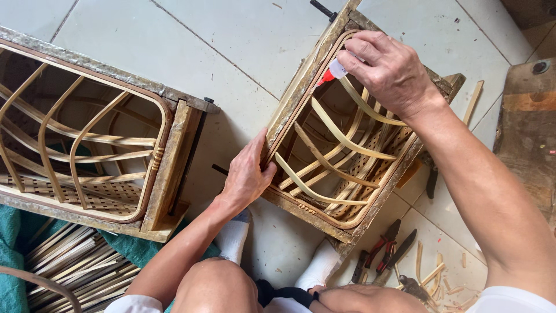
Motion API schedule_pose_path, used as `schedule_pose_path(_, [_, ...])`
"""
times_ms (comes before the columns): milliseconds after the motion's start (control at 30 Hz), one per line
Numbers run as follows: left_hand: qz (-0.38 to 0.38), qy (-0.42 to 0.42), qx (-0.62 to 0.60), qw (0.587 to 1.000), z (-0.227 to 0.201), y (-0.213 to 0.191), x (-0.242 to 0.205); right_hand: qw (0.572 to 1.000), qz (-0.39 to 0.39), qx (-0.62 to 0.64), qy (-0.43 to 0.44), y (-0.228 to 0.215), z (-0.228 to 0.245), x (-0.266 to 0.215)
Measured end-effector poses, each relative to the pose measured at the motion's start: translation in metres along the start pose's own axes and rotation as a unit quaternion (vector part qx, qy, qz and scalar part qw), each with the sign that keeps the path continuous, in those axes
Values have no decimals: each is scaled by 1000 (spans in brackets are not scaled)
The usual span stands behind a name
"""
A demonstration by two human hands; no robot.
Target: The person assembles a rectangular bamboo basket frame by inserting curved bamboo strips into a wooden mold, tapping them with a hammer, and applying glue to the joints. The person repeatedly adjusts the strips and applies adhesive along the frame edges.
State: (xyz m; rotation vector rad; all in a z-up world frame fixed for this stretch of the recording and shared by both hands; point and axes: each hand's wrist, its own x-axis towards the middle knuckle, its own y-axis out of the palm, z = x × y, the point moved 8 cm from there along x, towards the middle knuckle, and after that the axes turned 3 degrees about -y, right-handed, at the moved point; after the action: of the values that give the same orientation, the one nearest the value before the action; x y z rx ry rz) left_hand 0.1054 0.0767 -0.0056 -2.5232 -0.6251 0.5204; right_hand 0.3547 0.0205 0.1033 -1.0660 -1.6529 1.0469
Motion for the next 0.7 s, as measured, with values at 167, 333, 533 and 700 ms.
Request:
schedule_pose_path(167, [3, -4, 1, 1000, 3, 2, 0, 1000, -2, -12, -9, -4, 3, 0])
schedule_pose_path(333, [1, 8, 3, 1000, 5, 5, 1, 1000, -8, -24, -5, -3, 1, -5])
schedule_pose_path(533, [11, 40, 2, 999, 1, -4, 13, 999, -19, -4, 27, -9, 7, -14])
schedule_pose_path(700, [41, 16, -4, 999, 1, -13, 22, 998, -23, 50, 20, -13, 40, -7])
